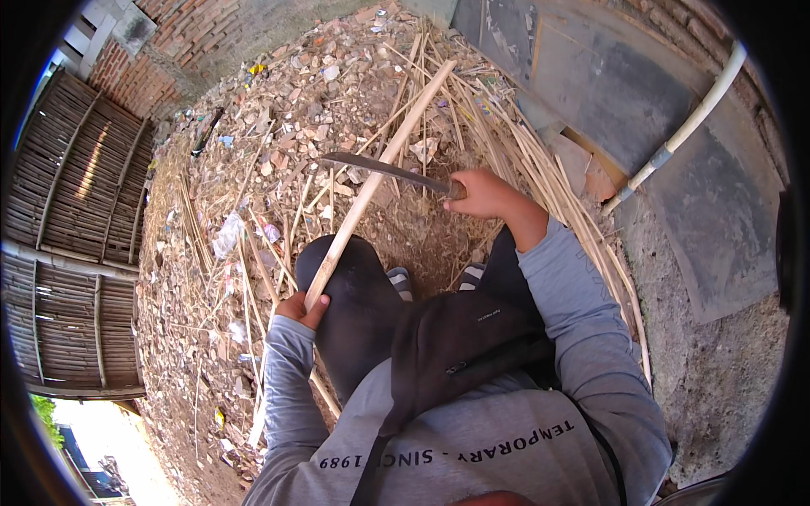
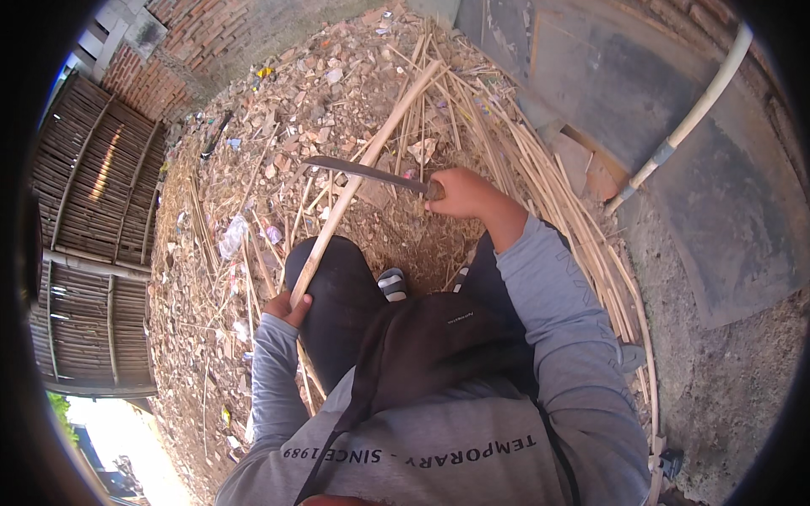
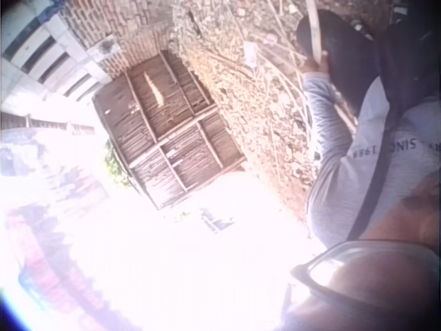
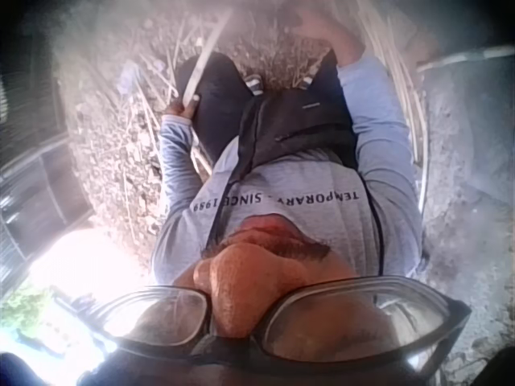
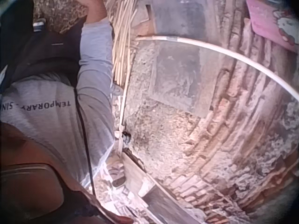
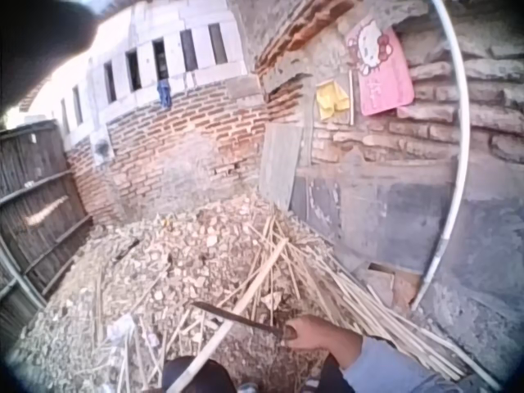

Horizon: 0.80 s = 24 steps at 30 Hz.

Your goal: The person uses a knife to shave the edges of a bamboo strip while holding the strip by hand.

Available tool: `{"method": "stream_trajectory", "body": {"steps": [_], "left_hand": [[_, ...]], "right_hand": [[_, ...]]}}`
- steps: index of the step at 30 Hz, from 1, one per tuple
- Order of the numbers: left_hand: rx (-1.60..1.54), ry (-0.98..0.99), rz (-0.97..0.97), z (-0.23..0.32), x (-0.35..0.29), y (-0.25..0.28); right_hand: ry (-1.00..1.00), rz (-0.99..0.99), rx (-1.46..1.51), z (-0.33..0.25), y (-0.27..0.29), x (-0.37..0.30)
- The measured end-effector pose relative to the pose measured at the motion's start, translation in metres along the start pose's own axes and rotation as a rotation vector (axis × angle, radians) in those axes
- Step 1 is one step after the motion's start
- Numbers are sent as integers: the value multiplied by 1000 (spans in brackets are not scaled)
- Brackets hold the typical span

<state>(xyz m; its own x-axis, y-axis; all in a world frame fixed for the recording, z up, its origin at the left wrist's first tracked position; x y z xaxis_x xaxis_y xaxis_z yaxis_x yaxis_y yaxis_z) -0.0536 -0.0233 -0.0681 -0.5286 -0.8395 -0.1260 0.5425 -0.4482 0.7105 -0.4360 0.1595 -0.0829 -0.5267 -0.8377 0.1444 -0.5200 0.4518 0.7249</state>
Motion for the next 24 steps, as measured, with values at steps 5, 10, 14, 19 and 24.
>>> {"method": "stream_trajectory", "body": {"steps": [5,10,14,19,24], "left_hand": [[-1,-16,-1,-3,1,0],[44,-25,8,5,0,1],[28,-45,29,1,1,0],[88,-52,18,-2,3,1],[162,-66,29,6,3,2]], "right_hand": [[29,22,-2,3,-2,0],[19,-4,-5,2,-1,0],[26,3,6,5,-2,1],[13,-10,-21,3,-2,1],[0,-5,-45,0,2,0]]}}
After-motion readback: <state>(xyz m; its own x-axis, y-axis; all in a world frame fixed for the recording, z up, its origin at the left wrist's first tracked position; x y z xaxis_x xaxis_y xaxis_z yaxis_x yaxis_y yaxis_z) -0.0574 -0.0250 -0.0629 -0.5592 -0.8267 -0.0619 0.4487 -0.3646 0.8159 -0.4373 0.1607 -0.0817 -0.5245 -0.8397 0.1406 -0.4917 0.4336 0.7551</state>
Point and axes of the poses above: each hand's wrist, its own x-axis towards the middle knuckle, its own y-axis out of the back of the hand, z = x × y, the point moved 4 cm from there along x, towards the middle knuckle, and after that the axes turned 11 degrees about z, right-handed, at the moved point
